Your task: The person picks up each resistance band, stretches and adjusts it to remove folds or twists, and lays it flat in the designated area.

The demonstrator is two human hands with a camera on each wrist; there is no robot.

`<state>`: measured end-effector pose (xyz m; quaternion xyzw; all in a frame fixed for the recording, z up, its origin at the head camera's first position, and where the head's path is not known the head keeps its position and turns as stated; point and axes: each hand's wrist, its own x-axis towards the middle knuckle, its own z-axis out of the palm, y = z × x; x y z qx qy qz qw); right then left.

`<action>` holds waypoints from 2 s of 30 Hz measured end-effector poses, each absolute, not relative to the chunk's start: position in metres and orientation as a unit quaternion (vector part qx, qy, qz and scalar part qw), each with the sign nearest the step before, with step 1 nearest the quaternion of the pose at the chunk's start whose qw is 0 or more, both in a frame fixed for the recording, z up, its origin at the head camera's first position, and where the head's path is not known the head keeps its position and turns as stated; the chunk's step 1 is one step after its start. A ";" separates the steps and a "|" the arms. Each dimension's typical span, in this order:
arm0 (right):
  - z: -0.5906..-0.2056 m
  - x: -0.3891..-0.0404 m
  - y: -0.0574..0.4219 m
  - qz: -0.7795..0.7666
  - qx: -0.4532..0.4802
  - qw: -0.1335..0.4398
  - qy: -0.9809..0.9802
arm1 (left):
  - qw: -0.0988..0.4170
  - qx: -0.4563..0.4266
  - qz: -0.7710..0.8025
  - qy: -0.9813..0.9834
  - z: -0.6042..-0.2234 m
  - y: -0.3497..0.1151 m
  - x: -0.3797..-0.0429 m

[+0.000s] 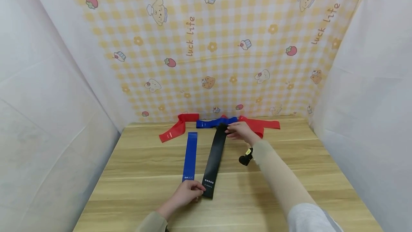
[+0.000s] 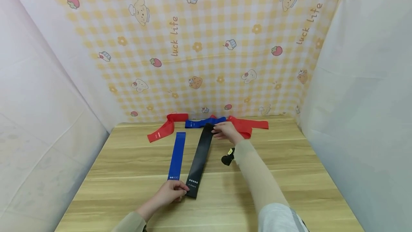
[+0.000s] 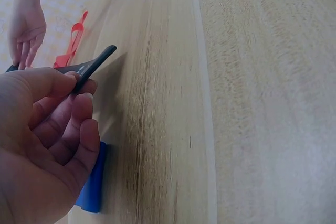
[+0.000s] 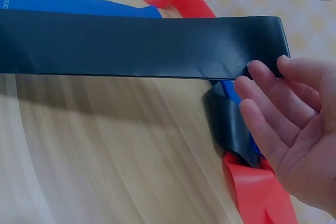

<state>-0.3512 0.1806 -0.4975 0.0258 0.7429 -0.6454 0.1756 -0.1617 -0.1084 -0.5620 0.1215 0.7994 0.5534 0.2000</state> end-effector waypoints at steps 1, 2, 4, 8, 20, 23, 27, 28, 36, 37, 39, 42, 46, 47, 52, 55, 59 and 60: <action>-0.498 -0.352 0.179 -0.648 0.026 0.175 0.741 | 0.200 0.120 0.553 0.800 -0.562 -0.108 -0.162; -0.499 -0.352 0.177 -0.649 0.028 0.175 0.740 | 0.200 0.118 0.553 0.800 -0.562 -0.109 -0.161; -0.500 -0.353 0.173 -0.651 0.032 0.173 0.738 | 0.202 0.116 0.553 0.800 -0.561 -0.109 -0.161; -0.502 -0.355 0.166 -0.654 0.042 0.174 0.735 | 0.207 0.115 0.552 0.799 -0.559 -0.108 -0.161; -0.502 -0.360 0.144 -0.674 0.078 0.167 0.715 | 0.213 0.108 0.550 0.801 -0.561 -0.109 -0.161; -0.504 -0.361 0.139 -0.677 0.084 0.164 0.712 | 0.212 0.105 0.545 0.805 -0.562 -0.109 -0.160; -0.509 -0.363 0.134 -0.677 0.077 0.159 0.714 | 0.212 0.100 0.541 0.808 -0.562 -0.109 -0.159; -0.510 -0.364 0.132 -0.677 0.075 0.157 0.715 | 0.211 0.099 0.541 0.808 -0.562 -0.109 -0.159; -0.511 -0.366 0.121 -0.661 0.066 0.144 0.733 | 0.205 0.098 0.539 0.811 -0.564 -0.109 -0.159; -0.511 -0.366 0.120 -0.660 0.065 0.144 0.735 | 0.205 0.098 0.538 0.812 -0.564 -0.109 -0.159; -0.511 -0.366 0.118 -0.658 0.065 0.143 0.736 | 0.201 0.098 0.535 0.815 -0.565 -0.109 -0.159; -0.510 -0.366 0.116 -0.658 0.066 0.143 0.736 | 0.196 0.098 0.529 0.820 -0.566 -0.109 -0.159; -0.509 -0.367 0.112 -0.658 0.065 0.146 0.736 | 0.189 0.096 0.524 0.825 -0.566 -0.108 -0.160; -0.509 -0.367 0.112 -0.658 0.065 0.146 0.736 | 0.188 0.095 0.522 0.826 -0.566 -0.108 -0.160; -0.510 -0.370 0.109 -0.658 0.064 0.149 0.736 | 0.183 0.090 0.517 0.831 -0.566 -0.108 -0.160; -0.512 -0.372 0.108 -0.654 0.062 0.151 0.739 | 0.181 0.086 0.514 0.834 -0.567 -0.108 -0.159; -0.517 -0.373 0.106 -0.641 0.059 0.155 0.750 | 0.180 0.079 0.508 0.839 -0.567 -0.107 -0.158; -0.518 -0.373 0.106 -0.639 0.061 0.155 0.751 | 0.179 0.078 0.508 0.839 -0.566 -0.107 -0.157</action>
